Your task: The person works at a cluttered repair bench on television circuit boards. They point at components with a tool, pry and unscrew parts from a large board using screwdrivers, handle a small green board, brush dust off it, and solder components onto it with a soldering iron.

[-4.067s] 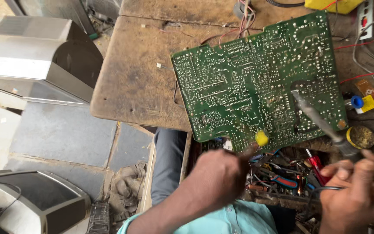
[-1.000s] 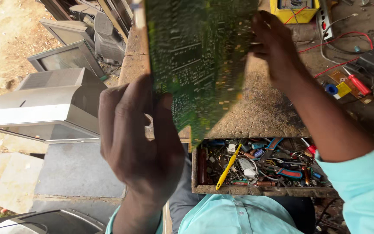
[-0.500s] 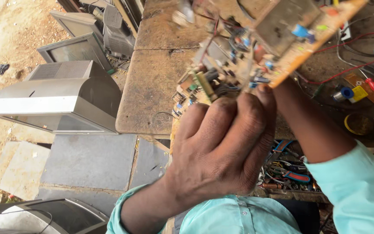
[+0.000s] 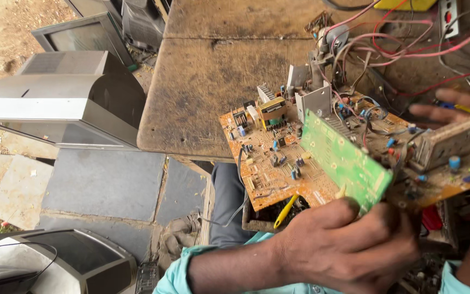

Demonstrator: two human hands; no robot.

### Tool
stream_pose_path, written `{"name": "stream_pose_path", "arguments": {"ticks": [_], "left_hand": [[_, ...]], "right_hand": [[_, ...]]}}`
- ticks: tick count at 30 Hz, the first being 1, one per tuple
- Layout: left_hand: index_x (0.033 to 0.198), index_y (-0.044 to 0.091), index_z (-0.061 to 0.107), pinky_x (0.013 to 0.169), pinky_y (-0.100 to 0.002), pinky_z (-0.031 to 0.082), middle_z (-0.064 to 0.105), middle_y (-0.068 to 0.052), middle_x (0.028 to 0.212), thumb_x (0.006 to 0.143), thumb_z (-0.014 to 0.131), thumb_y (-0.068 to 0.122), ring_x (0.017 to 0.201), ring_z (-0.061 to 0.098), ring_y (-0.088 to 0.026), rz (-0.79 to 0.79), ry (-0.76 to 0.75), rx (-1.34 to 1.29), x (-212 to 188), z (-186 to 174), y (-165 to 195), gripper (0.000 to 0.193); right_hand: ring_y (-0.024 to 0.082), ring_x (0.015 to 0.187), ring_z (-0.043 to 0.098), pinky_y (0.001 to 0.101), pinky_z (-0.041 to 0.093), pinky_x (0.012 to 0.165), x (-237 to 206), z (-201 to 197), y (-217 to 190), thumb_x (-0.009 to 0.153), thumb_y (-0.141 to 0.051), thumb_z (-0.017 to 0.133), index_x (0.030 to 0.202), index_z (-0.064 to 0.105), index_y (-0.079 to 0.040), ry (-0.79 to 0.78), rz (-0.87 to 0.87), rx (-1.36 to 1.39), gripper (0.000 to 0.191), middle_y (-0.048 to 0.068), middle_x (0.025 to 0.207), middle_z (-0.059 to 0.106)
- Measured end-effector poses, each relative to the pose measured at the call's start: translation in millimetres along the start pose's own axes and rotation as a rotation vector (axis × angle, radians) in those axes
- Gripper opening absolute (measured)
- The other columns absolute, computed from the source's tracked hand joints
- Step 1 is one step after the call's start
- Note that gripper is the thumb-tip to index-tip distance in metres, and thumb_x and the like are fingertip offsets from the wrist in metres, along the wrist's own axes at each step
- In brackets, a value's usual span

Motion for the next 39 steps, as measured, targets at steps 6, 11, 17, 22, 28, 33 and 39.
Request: {"name": "stream_pose_path", "arguments": {"ticks": [6, 11, 17, 22, 28, 33, 39], "left_hand": [[0.114, 0.016, 0.068, 0.086, -0.034, 0.043, 0.06, -0.002, 0.126, 0.094, 0.07, 0.02, 0.119, 0.055, -0.019, 0.057, 0.159, 0.023, -31.3, 27.2, 11.5, 0.02], [0.106, 0.016, 0.068, 0.081, -0.039, 0.053, 0.063, -0.007, 0.106, 0.082, 0.075, 0.016, 0.099, 0.062, -0.024, -0.018, 0.213, -0.05, -59.1, 35.5, 2.1, 0.026], [0.115, -0.001, 0.073, 0.088, -0.034, 0.056, 0.065, -0.008, 0.107, 0.092, 0.075, 0.003, 0.104, 0.066, -0.023, -0.155, 0.082, 0.085, -70.3, 40.3, -24.6, 0.023], [0.11, -0.001, 0.073, 0.084, -0.035, 0.057, 0.064, -0.01, 0.101, 0.082, 0.069, 0.011, 0.098, 0.068, -0.025, -0.195, 0.096, 0.058, -62.2, 67.1, -34.1, 0.03], [0.115, -0.002, 0.072, 0.083, -0.035, 0.056, 0.062, -0.011, 0.099, 0.09, 0.071, 0.008, 0.099, 0.067, -0.026, -0.248, -0.004, 0.174, -52.1, 110.3, -42.4, 0.026], [0.125, -0.005, 0.069, 0.082, -0.04, 0.056, 0.067, -0.013, 0.107, 0.088, 0.07, 0.007, 0.095, 0.067, -0.029, -0.367, -0.087, -0.322, -68.7, 97.1, -62.2, 0.039], [0.135, 0.011, 0.063, 0.094, -0.036, 0.056, 0.068, -0.009, 0.126, 0.088, 0.087, 0.012, 0.112, 0.067, -0.025, -0.693, 0.061, -0.251, -103.9, 39.5, -121.4, 0.053]], "right_hand": [[0.037, 0.125, 0.064, 0.0537, 0.052, 0.101, -48.8, 62.9, 0.2, 0.093, -0.035, 0.068, 0.155, 0.041, 0.004, 0.253, 0.099, -0.036, 0.078, 0.028, 0.143, 0.059], [0.02, 0.117, 0.064, 0.0389, 0.051, 0.106, -47.4, 108.9, 10.3, 0.112, -0.021, 0.056, 0.144, 0.053, 0.009, 0.3, -0.027, -0.285, 0.044, 0.018, 0.131, 0.064], [0.013, 0.096, 0.063, 0.0307, 0.052, 0.084, -5.7, 98.5, 31.1, 0.103, -0.019, 0.069, 0.144, 0.06, 0.003, 0.354, -0.032, -0.751, 0.047, 0.01, 0.114, 0.071], [0.013, 0.096, 0.065, 0.0281, 0.052, 0.083, 24.6, 81.7, 28.3, 0.104, -0.02, 0.076, 0.146, 0.063, 0.001, 0.337, -0.129, -0.869, 0.049, 0.01, 0.106, 0.072], [0.019, 0.104, 0.071, 0.0316, 0.056, 0.084, 51.9, 80.1, 18.1, 0.102, -0.021, 0.082, 0.143, 0.061, 0.002, 0.321, -0.235, -1.185, 0.051, 0.016, 0.119, 0.075], [0.029, 0.089, 0.071, 0.0375, 0.054, 0.071, 43.6, 97.5, -3.0, 0.086, -0.015, 0.09, 0.137, 0.059, 0.01, 0.459, -0.352, -1.416, 0.065, 0.019, 0.112, 0.075], [0.024, 0.109, 0.07, 0.0368, 0.054, 0.102, -24.4, 125.3, 25.9, 0.107, -0.005, 0.079, 0.125, 0.057, -0.001, 0.548, -0.464, -1.339, 0.029, 0.01, 0.115, 0.071]]}}
Point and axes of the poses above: each hand's wrist, its own x-axis towards the middle knuckle, its own z-axis out of the palm, y = z × x, the point moved 4 cm from there along x, towards the middle knuckle
